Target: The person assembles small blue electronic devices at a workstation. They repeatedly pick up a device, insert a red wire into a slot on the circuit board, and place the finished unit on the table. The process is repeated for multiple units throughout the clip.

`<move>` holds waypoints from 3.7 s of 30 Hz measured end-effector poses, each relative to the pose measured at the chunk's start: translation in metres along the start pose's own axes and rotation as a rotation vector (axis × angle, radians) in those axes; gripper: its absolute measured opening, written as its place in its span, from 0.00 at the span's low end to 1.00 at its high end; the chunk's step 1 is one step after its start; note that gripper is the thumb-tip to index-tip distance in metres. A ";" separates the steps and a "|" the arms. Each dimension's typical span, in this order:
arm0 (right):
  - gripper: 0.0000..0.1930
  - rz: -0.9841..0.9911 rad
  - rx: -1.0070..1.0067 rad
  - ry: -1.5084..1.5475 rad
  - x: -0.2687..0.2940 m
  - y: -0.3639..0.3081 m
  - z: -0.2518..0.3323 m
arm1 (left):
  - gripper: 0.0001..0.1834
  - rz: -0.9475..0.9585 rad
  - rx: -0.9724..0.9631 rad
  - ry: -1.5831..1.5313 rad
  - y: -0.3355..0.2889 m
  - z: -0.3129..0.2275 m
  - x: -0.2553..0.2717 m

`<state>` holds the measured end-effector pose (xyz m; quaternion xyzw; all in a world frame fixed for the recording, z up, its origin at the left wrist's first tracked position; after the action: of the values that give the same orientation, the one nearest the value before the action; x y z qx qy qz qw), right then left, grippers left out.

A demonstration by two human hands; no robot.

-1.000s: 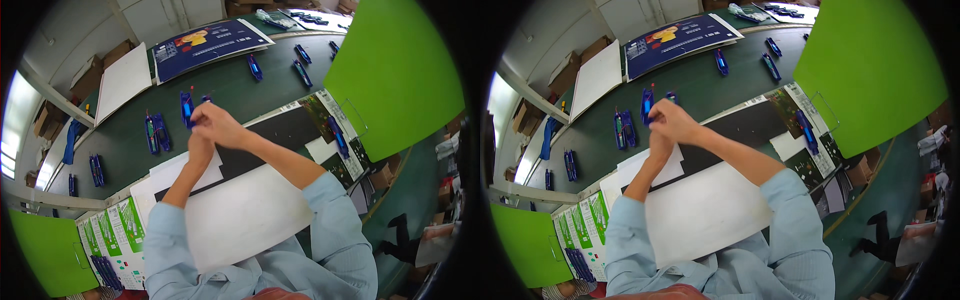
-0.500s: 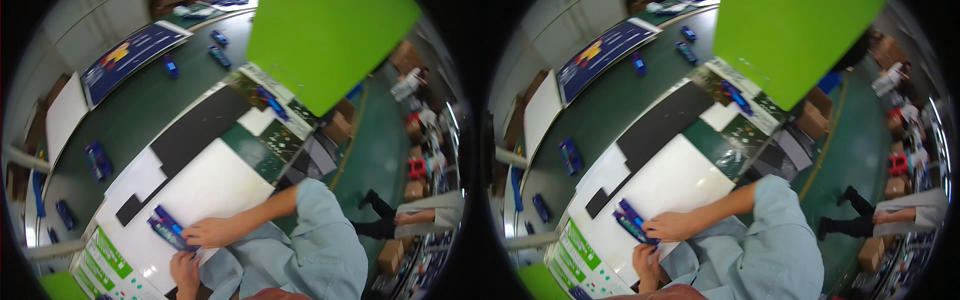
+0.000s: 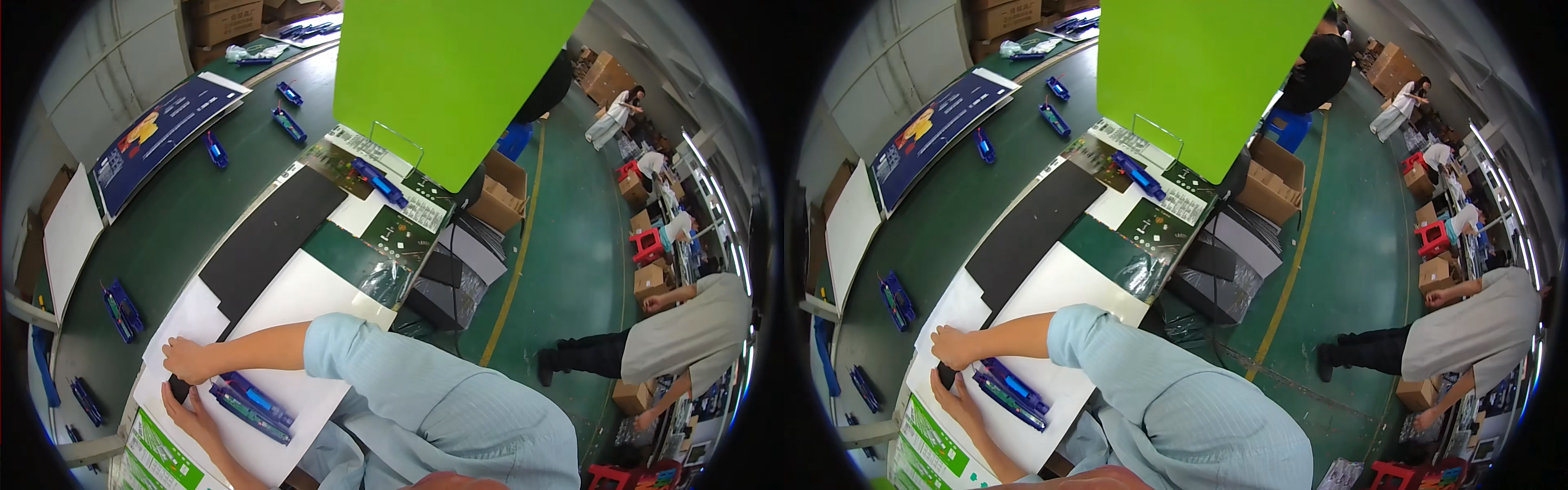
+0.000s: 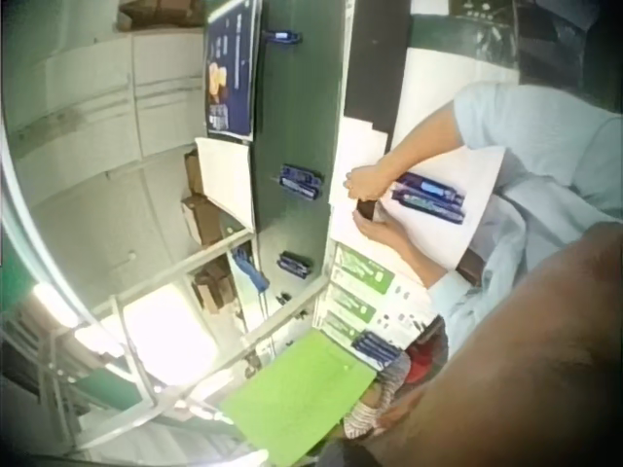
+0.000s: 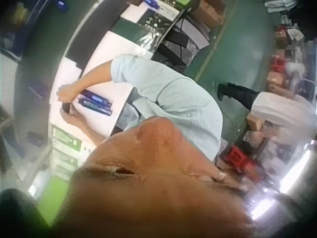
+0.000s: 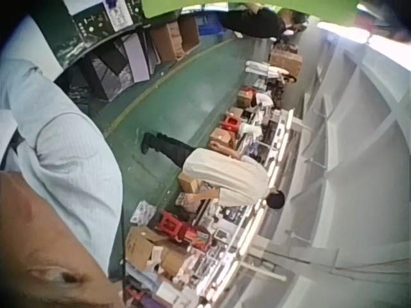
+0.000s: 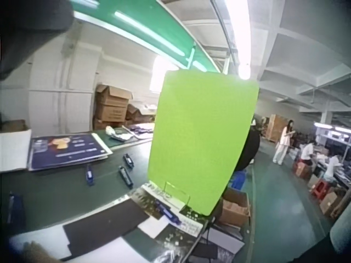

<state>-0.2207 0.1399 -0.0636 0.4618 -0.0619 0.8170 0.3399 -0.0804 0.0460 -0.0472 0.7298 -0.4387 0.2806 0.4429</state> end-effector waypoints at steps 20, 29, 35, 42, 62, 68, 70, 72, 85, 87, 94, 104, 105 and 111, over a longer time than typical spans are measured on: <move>0.13 0.239 -0.187 0.168 0.097 -0.031 0.009 | 0.19 0.030 -0.030 0.011 0.001 -0.037 0.027; 0.16 0.212 -0.347 0.329 0.086 -0.029 -0.006 | 0.18 0.006 -0.011 -0.026 0.008 -0.037 0.025; 0.12 -0.031 -0.340 0.625 0.120 -0.059 0.021 | 0.18 -0.074 -0.053 -0.023 0.006 -0.038 0.036; 0.08 0.062 -0.492 0.867 0.140 -0.180 -0.013 | 0.20 0.118 -0.167 -0.137 -0.092 -0.146 0.089; 0.07 0.347 -0.531 0.711 0.111 -0.178 0.056 | 0.24 0.186 -0.247 -0.014 -0.149 -0.156 0.055; 0.07 0.310 -0.521 0.637 0.107 -0.179 0.056 | 0.24 0.178 -0.245 -0.020 -0.149 -0.155 0.054; 0.08 0.279 -0.494 0.602 0.104 -0.181 0.055 | 0.23 0.173 -0.245 -0.020 -0.149 -0.155 0.054; 0.09 0.247 -0.462 0.575 0.105 -0.181 0.058 | 0.23 0.173 -0.242 -0.021 -0.149 -0.155 0.055; 0.05 0.161 -0.370 0.709 0.097 -0.157 0.050 | 0.16 0.180 -0.132 -0.170 -0.135 -0.151 0.065; 0.05 0.134 -0.333 0.678 0.096 -0.155 0.051 | 0.17 0.112 -0.049 -0.254 -0.120 -0.141 0.073; 0.04 0.095 -0.259 0.585 0.101 -0.157 0.067 | 0.15 -0.041 -0.044 -0.053 -0.051 -0.127 0.084; 0.04 0.095 -0.297 0.739 0.097 -0.164 0.068 | 0.10 -0.001 -0.010 -0.127 -0.060 -0.115 0.069; 0.04 0.097 -0.311 0.779 0.095 -0.165 0.066 | 0.10 0.008 0.010 -0.152 -0.060 -0.114 0.068; 0.04 0.078 -0.411 0.920 0.087 -0.172 0.063 | 0.10 0.022 0.140 -0.229 -0.067 -0.118 0.065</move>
<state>-0.1002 0.2879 0.0043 -0.0253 -0.0824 0.9189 0.3849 0.0062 0.1406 0.0313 0.7813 -0.4735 0.2302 0.3351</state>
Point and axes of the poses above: each hand's wrist, its own y-axis towards the middle knuckle, its own x-axis out of the back of the hand, z = x × y, the point moved 4 cm from there along y, towards the middle knuckle, and after that the axes turned 4 degrees about y, right-handed, at the moved point
